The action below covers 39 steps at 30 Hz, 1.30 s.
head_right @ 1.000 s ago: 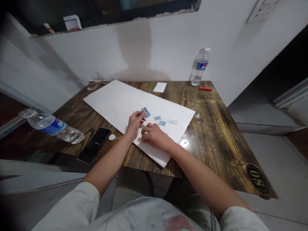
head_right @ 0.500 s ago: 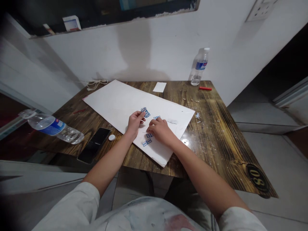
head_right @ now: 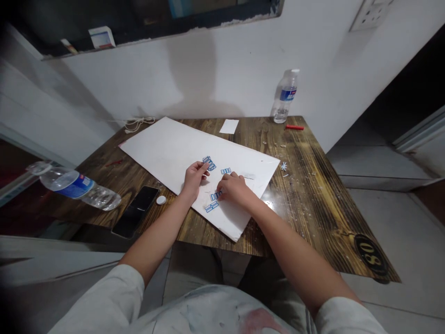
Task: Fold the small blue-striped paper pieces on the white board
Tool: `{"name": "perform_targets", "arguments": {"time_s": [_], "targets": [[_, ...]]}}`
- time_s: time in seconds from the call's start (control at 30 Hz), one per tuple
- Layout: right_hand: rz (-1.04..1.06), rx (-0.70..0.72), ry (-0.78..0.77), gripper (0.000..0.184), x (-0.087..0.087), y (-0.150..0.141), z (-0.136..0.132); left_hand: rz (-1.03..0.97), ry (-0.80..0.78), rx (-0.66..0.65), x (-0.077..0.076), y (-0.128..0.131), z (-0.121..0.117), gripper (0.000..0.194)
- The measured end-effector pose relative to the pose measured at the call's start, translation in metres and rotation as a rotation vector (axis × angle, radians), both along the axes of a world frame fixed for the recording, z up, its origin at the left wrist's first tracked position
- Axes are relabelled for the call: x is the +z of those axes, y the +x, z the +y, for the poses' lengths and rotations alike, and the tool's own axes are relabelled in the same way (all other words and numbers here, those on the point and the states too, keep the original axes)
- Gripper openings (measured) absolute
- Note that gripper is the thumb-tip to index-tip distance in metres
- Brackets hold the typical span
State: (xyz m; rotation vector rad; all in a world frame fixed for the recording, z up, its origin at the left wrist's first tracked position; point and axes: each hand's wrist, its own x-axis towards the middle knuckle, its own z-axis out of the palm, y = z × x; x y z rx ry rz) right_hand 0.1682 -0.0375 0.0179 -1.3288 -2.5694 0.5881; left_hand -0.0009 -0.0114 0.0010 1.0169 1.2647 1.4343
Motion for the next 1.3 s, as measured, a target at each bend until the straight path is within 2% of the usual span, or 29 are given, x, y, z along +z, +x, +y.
{"name": "perform_targets", "arguments": {"time_s": [0.37, 0.5, 0.8, 0.93, 1.1, 1.2, 1.3], "targets": [[-0.04, -0.09, -0.074, 0.016, -0.004, -0.004, -0.002, -0.003, -0.003, -0.004, 0.0, -0.001, 0.001, 0.032], [-0.047, -0.139, -0.046, 0.025, -0.007, -0.005, -0.002, -0.006, 0.0, 0.002, 0.001, 0.0, 0.0, 0.032], [-0.156, -0.159, -0.1, 0.023, 0.003, -0.008, -0.008, -0.003, -0.005, 0.009, 0.001, -0.002, 0.001, 0.034], [-0.132, -0.181, -0.08, 0.025, 0.002, -0.009, -0.008, 0.011, -0.016, 0.008, 0.0, -0.002, 0.002, 0.037], [0.071, -0.165, -0.097, 0.013, -0.001, -0.004, -0.002, 0.01, -0.026, 0.006, 0.002, -0.002, 0.002, 0.039], [0.364, -0.15, -0.163, 0.007, 0.0, 0.0, 0.002, 0.009, -0.027, 0.004, 0.003, -0.002, 0.001, 0.039], [0.694, -0.264, -0.14, 0.011, 0.0, 0.003, 0.006, 0.019, -0.042, -0.021, 0.005, -0.001, -0.001, 0.038]]}}
